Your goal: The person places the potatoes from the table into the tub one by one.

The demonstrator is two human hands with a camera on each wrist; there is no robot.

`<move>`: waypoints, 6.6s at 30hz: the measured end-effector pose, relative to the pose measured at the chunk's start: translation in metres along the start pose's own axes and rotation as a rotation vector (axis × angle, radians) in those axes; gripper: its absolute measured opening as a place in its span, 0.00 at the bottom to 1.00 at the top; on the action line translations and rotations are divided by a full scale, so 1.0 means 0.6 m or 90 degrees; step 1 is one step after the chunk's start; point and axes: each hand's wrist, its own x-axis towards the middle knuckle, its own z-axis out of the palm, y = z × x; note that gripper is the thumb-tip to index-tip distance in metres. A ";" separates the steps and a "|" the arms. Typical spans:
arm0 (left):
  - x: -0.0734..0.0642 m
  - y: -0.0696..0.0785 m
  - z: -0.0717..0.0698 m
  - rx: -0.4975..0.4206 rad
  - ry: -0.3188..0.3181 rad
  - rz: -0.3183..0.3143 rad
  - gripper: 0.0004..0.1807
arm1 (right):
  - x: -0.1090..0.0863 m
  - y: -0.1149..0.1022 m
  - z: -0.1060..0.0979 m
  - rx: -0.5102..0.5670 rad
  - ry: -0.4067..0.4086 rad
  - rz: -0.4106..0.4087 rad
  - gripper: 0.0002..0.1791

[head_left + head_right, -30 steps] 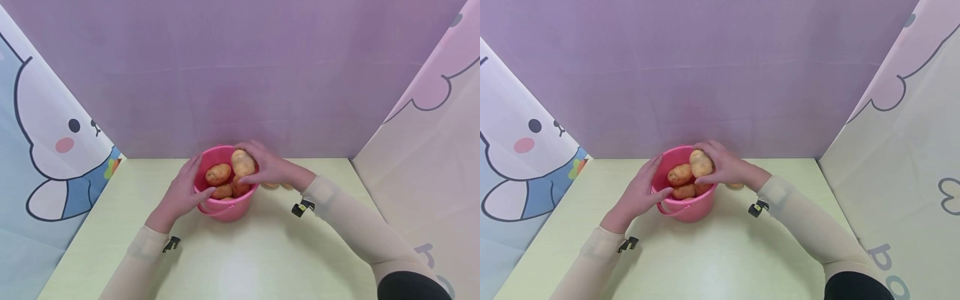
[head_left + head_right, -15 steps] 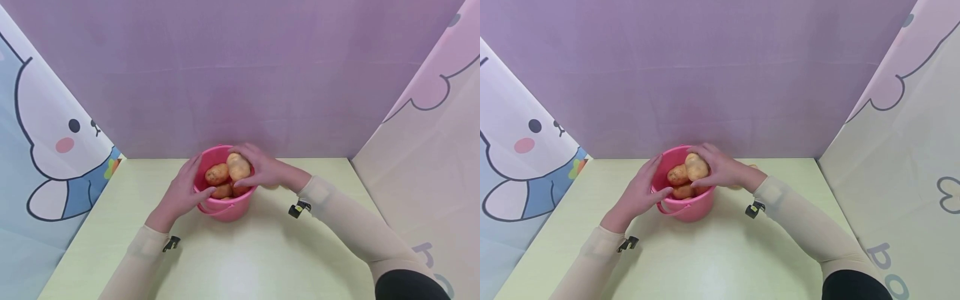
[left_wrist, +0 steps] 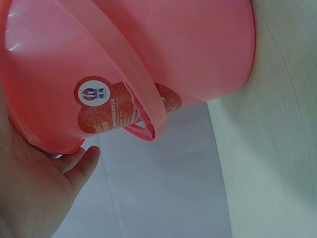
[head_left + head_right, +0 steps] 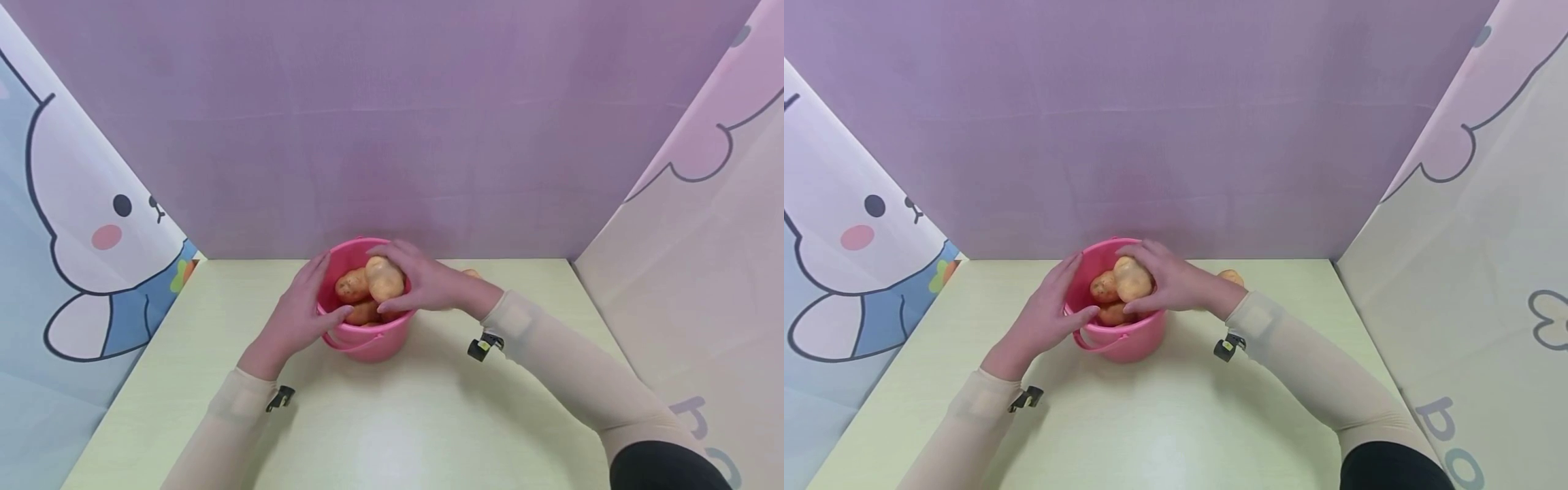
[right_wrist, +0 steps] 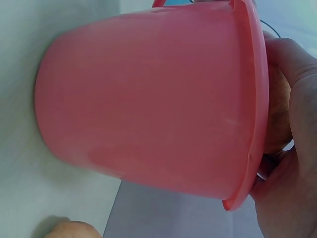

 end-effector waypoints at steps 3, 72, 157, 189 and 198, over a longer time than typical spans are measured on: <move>0.000 0.001 0.000 0.002 -0.001 -0.003 0.63 | 0.001 0.000 0.003 0.001 -0.001 -0.008 0.53; 0.002 0.005 0.001 0.009 -0.004 -0.009 0.63 | -0.017 0.004 -0.019 0.021 0.036 -0.026 0.31; 0.000 0.002 -0.001 0.010 -0.013 -0.017 0.66 | -0.233 0.229 0.038 0.033 0.336 0.093 0.10; 0.001 0.003 -0.001 0.002 -0.014 -0.027 0.67 | -0.219 0.296 0.044 0.040 0.278 0.282 0.48; 0.000 0.002 0.000 -0.008 -0.010 -0.022 0.67 | -0.213 0.316 0.043 0.064 0.228 0.325 0.60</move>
